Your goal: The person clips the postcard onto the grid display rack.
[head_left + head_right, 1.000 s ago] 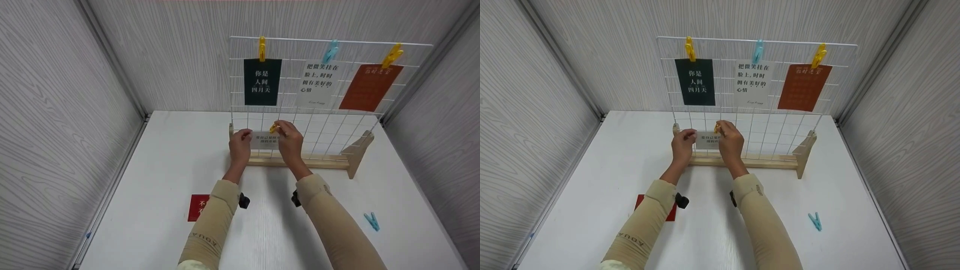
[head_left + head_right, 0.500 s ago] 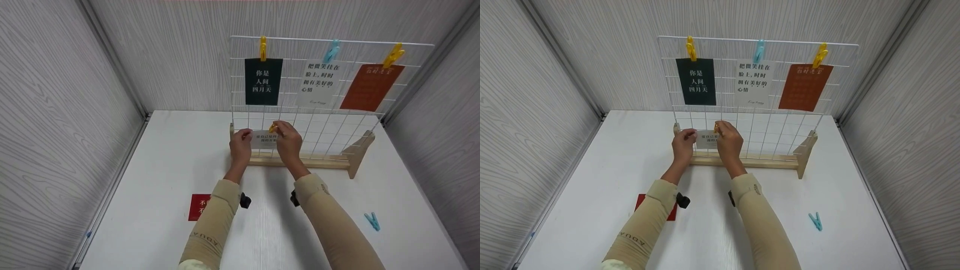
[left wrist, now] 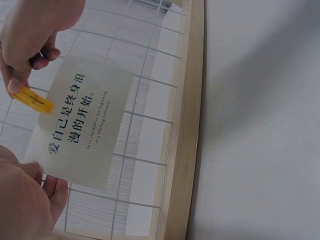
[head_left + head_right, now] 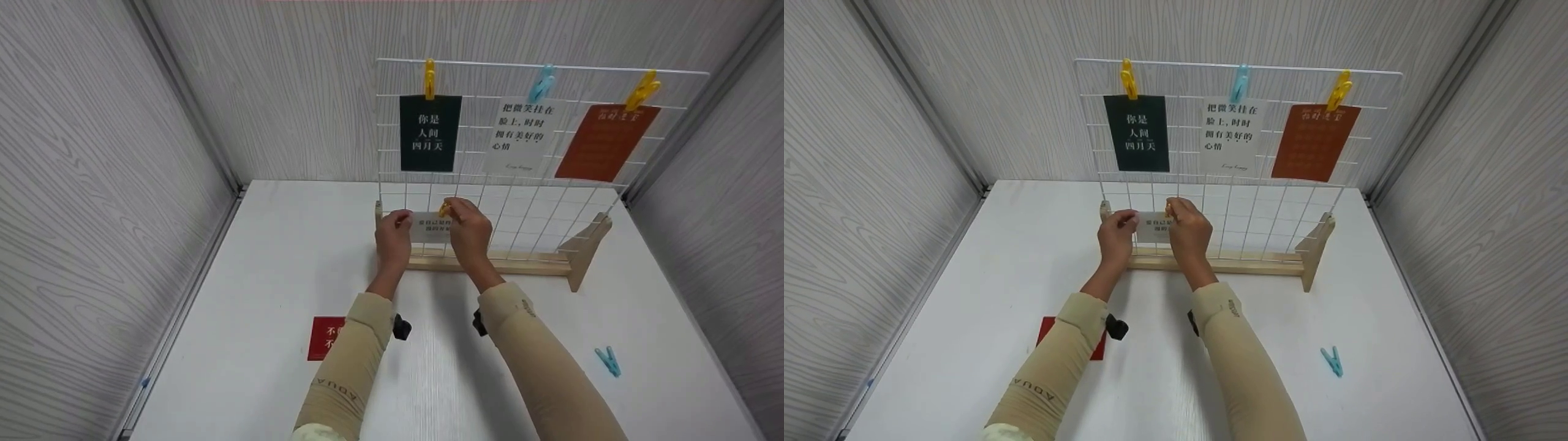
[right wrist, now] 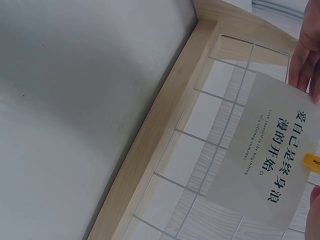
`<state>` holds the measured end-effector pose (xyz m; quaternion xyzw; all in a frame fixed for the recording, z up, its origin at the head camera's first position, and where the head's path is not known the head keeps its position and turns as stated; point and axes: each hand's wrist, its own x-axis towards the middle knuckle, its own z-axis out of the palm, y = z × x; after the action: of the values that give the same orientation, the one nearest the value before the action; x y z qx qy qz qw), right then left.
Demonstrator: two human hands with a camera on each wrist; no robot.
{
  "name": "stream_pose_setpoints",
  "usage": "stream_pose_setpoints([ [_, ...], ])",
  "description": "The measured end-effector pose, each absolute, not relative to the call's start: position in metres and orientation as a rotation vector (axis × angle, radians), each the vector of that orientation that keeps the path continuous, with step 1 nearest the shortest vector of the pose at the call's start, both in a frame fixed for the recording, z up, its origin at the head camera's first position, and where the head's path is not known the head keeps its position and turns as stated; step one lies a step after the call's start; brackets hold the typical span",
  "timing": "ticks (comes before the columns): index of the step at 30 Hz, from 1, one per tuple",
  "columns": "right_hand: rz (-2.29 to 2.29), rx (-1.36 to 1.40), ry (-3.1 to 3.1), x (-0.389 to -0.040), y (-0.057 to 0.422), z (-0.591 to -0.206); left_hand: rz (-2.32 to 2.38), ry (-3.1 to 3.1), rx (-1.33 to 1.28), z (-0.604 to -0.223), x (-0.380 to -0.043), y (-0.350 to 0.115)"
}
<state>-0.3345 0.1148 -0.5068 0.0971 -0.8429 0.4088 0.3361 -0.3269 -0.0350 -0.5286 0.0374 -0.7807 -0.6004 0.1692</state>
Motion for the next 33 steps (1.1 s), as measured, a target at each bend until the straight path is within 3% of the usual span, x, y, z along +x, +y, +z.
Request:
stream_pose_setpoints([
  [33,1.052,0.244,-2.202,-0.3293,0.1069,-0.5083,-1.717,-2.189,0.141,-0.5317,-0.3274,-0.0321],
])
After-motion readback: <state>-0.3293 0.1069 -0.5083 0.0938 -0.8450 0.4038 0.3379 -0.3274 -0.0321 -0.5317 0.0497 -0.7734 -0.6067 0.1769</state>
